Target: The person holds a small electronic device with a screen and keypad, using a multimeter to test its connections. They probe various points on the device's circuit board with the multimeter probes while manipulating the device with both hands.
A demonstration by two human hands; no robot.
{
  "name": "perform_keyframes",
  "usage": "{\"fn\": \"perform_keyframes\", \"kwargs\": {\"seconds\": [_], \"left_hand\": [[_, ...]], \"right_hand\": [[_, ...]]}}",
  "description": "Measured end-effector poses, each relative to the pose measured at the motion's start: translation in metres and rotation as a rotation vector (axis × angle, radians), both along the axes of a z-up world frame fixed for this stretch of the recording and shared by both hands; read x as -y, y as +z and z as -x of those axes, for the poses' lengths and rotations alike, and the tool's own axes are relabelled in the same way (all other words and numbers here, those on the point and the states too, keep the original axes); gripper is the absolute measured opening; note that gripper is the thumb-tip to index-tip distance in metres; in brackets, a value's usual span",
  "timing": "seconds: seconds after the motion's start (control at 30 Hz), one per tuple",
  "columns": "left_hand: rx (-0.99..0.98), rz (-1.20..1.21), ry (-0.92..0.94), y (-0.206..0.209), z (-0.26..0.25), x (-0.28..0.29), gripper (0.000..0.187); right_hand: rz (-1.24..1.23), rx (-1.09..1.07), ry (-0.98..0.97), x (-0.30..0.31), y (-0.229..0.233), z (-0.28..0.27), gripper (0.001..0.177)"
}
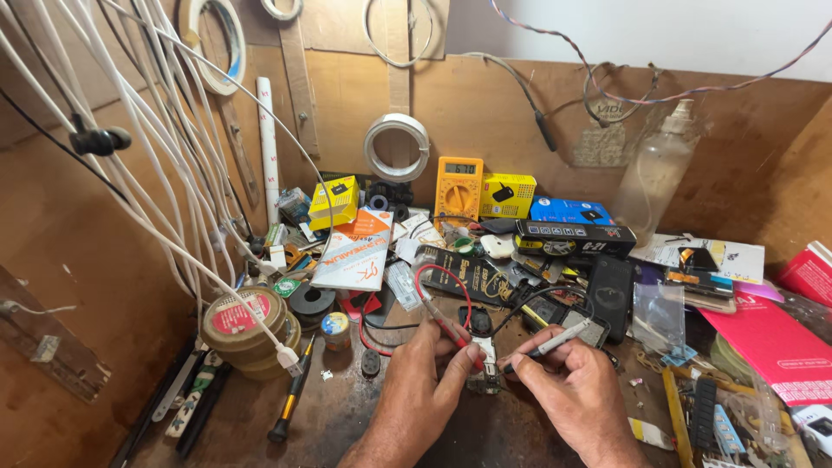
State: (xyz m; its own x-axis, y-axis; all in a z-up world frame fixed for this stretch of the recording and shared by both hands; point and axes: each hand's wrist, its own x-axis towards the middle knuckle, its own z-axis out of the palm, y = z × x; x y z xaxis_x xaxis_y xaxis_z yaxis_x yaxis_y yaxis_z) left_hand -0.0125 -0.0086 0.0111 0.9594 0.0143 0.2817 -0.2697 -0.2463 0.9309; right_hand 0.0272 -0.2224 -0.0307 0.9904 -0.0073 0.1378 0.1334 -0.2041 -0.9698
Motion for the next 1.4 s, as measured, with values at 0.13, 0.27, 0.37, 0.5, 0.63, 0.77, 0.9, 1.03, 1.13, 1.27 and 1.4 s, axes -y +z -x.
{"fn": "perform_keyframes", "kwargs": {"seconds": [0.13, 0.27, 0.37, 0.5, 0.63, 0.77, 0.9, 1.03, 1.13, 1.27, 1.4], "left_hand": [[0.071, 0.002, -0.006, -0.007, -0.004, -0.001, 0.022], [0.12, 0.054, -0.04, -0.013, -0.01, -0.002, 0.023], [0.115, -0.018, -0.012, -0.017, -0.014, -0.002, 0.024], [0.106, 0.003, -0.024, -0.019, -0.014, -0.003, 0.025], [0.081, 0.003, -0.025, -0.017, -0.013, -0.002, 0.025], [0.037, 0.048, -0.043, -0.017, -0.013, -0.002, 0.025], [0.068, 0.04, -0.038, -0.016, -0.013, -0.002, 0.023], [0.128, 0.173, -0.025, -0.008, -0.003, -0.002, 0.02], [0.206, 0.178, -0.006, 0.008, 0.002, 0.005, 0.019], [0.118, 0.18, -0.057, 0.024, 0.009, 0.022, 0.025], [0.179, 0.095, 0.054, 0.036, 0.007, 0.029, 0.025]], "right_hand": [[0.057, 0.105, 0.051, 0.006, -0.01, -0.006, 0.006], [-0.029, 0.052, 0.102, 0.011, -0.02, -0.016, 0.008], [-0.077, -0.012, 0.086, 0.013, -0.027, -0.022, 0.011], [-0.058, -0.033, 0.062, 0.013, -0.03, -0.025, 0.012], [-0.058, -0.015, 0.087, 0.014, -0.029, -0.025, 0.012], [-0.032, -0.002, 0.093, 0.012, -0.026, -0.023, 0.011], [-0.054, 0.003, 0.069, 0.007, -0.016, -0.017, 0.011], [-0.079, 0.139, 0.069, -0.004, -0.002, 0.0, 0.015], [0.114, 0.383, 0.021, -0.015, 0.01, 0.008, 0.023], [0.255, 0.518, 0.057, -0.019, 0.017, 0.014, 0.03], [0.326, 0.728, 0.047, -0.02, 0.026, 0.015, 0.023]]}}
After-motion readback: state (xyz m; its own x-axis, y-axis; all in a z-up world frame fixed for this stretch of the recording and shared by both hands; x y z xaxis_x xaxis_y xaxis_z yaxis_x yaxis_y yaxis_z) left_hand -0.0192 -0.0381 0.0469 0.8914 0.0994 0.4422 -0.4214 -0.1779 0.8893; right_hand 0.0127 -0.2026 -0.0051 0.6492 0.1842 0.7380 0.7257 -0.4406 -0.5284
